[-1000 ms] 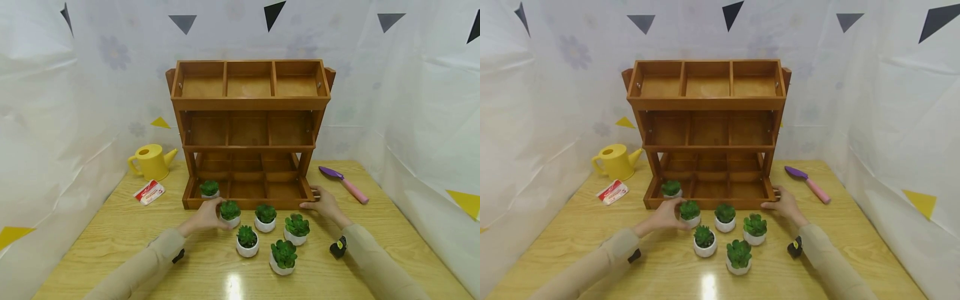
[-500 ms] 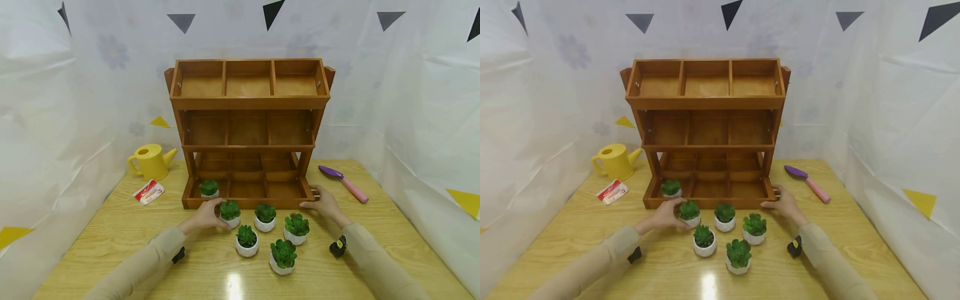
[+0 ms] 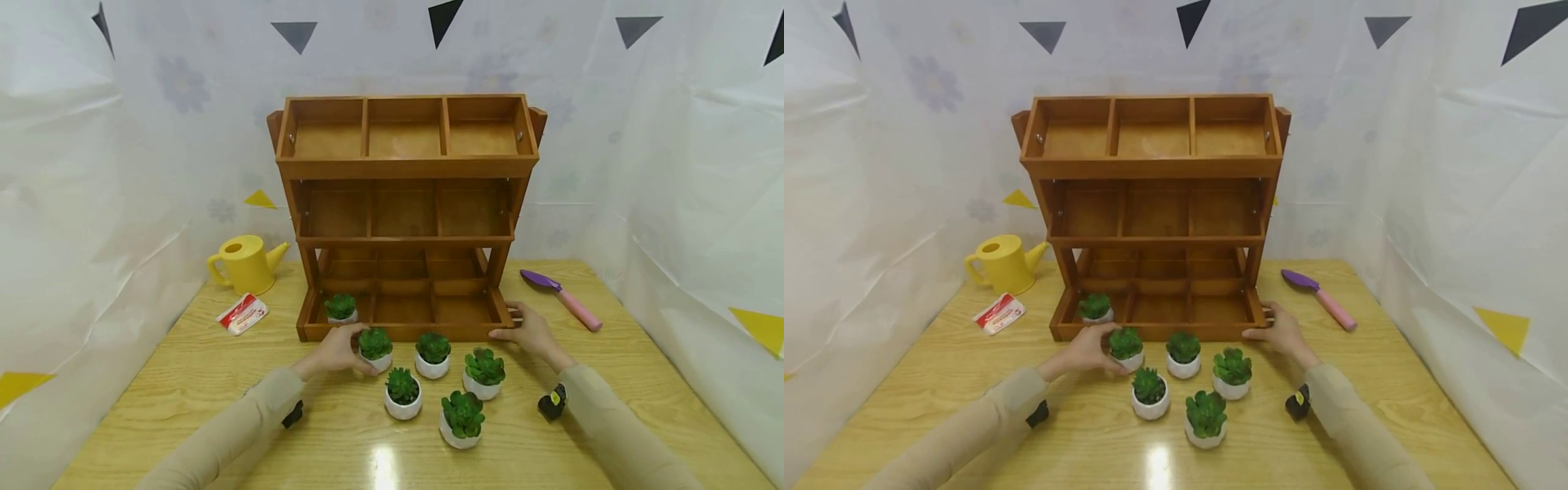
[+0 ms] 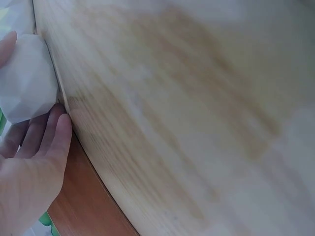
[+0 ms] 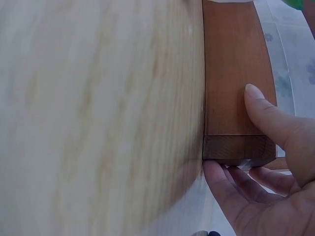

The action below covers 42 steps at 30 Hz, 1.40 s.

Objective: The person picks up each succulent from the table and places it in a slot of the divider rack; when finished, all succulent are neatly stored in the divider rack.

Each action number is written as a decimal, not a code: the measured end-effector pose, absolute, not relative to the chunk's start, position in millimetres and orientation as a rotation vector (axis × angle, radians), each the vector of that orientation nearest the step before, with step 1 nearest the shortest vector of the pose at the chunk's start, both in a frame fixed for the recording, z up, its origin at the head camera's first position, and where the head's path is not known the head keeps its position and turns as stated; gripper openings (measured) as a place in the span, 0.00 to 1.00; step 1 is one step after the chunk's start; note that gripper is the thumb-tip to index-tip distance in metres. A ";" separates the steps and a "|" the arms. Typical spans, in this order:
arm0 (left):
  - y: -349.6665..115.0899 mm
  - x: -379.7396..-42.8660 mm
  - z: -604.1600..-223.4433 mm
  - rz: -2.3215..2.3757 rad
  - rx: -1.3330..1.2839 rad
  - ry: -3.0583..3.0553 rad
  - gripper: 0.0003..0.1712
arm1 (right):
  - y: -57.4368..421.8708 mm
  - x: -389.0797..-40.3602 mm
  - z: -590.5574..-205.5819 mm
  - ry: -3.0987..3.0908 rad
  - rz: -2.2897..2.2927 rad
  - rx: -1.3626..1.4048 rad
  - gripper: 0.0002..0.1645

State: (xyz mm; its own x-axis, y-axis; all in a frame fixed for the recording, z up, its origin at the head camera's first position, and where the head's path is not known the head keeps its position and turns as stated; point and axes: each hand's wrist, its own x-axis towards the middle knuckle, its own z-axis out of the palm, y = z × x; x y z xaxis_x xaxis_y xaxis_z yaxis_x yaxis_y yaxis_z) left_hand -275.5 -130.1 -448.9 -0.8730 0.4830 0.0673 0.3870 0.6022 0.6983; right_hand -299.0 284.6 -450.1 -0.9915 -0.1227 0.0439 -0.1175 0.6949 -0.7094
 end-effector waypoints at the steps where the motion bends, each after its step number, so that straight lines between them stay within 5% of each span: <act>1: -129.9 -275.6 -449.0 1.130 0.731 2.692 0.49 | 284.6 -298.9 -450.1 2.887 -1.208 -0.208 0.55; 26: -129.9 -271.3 -447.2 1.122 0.618 2.711 0.50 | 284.6 -298.5 -450.4 2.896 -1.203 -0.200 0.55; 42: -113.3 -268.3 -435.5 1.395 0.768 2.706 0.32 | 285.1 -298.3 -449.7 2.881 -1.218 -0.203 0.55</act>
State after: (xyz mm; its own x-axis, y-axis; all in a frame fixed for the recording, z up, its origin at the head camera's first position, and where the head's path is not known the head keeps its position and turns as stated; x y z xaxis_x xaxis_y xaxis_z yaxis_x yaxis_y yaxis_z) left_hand -268.3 -113.3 -435.5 -0.8803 0.4224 0.2161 0.4211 0.4855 0.7661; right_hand -298.3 285.1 -449.7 -0.9916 -0.1219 0.0442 -0.1167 0.6896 -0.7147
